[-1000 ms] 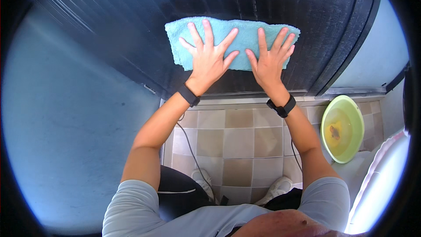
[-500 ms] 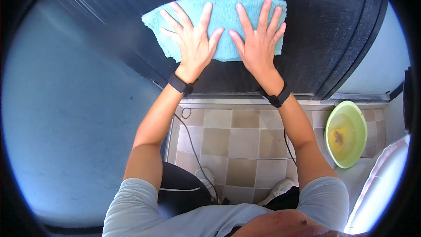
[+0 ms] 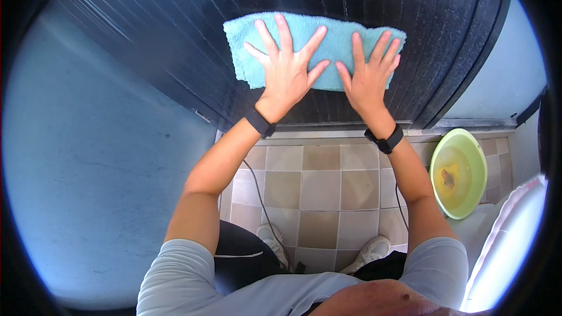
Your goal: The person cleans a dark-colored door by hand with a blue cloth, repeatedly wiping the surface in different areas.
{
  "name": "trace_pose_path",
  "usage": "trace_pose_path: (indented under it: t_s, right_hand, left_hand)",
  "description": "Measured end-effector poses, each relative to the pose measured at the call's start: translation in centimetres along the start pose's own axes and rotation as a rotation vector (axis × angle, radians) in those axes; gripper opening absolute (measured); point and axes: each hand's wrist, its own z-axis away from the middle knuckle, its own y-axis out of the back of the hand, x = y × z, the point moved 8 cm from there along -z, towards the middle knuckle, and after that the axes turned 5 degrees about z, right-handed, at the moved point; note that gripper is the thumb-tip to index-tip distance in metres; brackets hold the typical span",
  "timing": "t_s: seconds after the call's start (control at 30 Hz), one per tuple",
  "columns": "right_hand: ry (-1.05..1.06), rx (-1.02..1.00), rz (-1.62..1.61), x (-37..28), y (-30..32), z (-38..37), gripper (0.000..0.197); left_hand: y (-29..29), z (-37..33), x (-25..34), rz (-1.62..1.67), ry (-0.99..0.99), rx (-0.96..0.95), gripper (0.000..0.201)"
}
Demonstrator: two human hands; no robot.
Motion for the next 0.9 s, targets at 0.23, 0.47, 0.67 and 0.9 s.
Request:
trace_pose_path:
  t_s: [0.23, 0.47, 0.67, 0.9]
  right_hand:
    - [0.016, -0.059, -0.045, -3.1, -2.7, 2.5, 0.067]
    - [0.018, 0.006, -0.097, -6.2, -1.2, -3.3, 0.061]
    - [0.010, 0.172, 0.003, -3.6, 2.7, -7.8, 0.057]
    - [0.004, 0.104, 0.061, 0.3, 2.6, -4.5, 0.059]
  left_hand:
    - [-1.0, 3.4, -2.9, -0.071, -0.056, -0.069, 0.068]
    - [3.0, -0.1, -5.7, -0.007, 0.111, 0.001, 0.067]
    - [4.8, -4.0, -2.9, 0.087, 0.136, 0.123, 0.067]
    - [2.1, -2.6, 0.1, 0.030, 0.027, 0.012, 0.069]
